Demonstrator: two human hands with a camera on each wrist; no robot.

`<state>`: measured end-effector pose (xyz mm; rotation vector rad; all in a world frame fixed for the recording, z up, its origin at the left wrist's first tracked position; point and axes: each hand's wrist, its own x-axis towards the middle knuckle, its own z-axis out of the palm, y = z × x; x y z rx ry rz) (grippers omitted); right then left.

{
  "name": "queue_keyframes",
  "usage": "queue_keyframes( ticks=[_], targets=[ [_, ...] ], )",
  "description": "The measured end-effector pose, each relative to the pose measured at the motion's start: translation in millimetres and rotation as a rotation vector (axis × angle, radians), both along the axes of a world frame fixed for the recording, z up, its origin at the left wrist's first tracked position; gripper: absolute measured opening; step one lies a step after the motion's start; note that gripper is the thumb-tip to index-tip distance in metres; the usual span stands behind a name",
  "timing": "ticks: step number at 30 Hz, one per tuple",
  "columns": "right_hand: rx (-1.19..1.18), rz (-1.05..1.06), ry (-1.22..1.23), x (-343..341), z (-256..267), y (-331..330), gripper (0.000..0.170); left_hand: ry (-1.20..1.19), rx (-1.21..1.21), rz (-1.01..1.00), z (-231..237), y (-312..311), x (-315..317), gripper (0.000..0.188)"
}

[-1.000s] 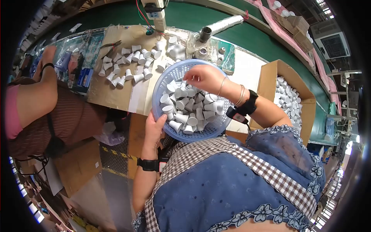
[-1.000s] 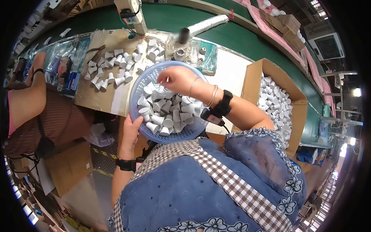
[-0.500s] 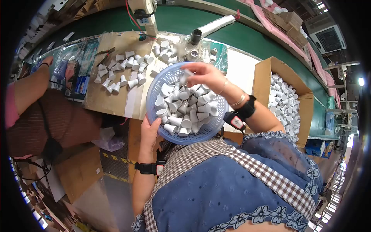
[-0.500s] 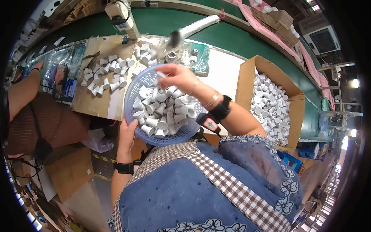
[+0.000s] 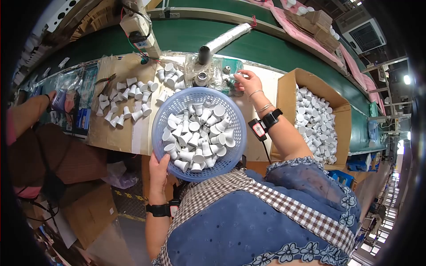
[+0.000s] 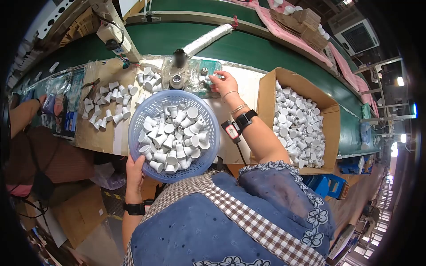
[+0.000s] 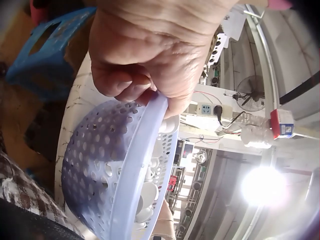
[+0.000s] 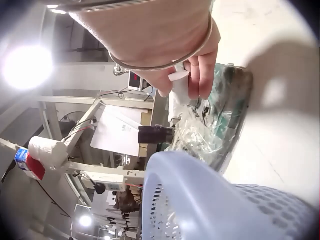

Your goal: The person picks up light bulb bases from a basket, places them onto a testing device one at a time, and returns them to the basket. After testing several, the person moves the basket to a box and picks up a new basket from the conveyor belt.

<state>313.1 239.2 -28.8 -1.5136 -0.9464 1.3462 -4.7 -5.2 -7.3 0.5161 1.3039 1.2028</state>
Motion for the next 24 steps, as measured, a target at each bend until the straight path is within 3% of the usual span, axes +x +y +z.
queue_keyframes(
  ticks=[5,24],
  targets=[
    [-0.096,-0.07,-0.279,-5,-4,10,0.044,-0.01,0.016,-0.031,-4,-1,-4,0.049],
    [-0.102,-0.054,-0.325,-12,-2,16,0.043,-0.018,0.005,0.019,-2,-2,-2,0.046]
  ],
)
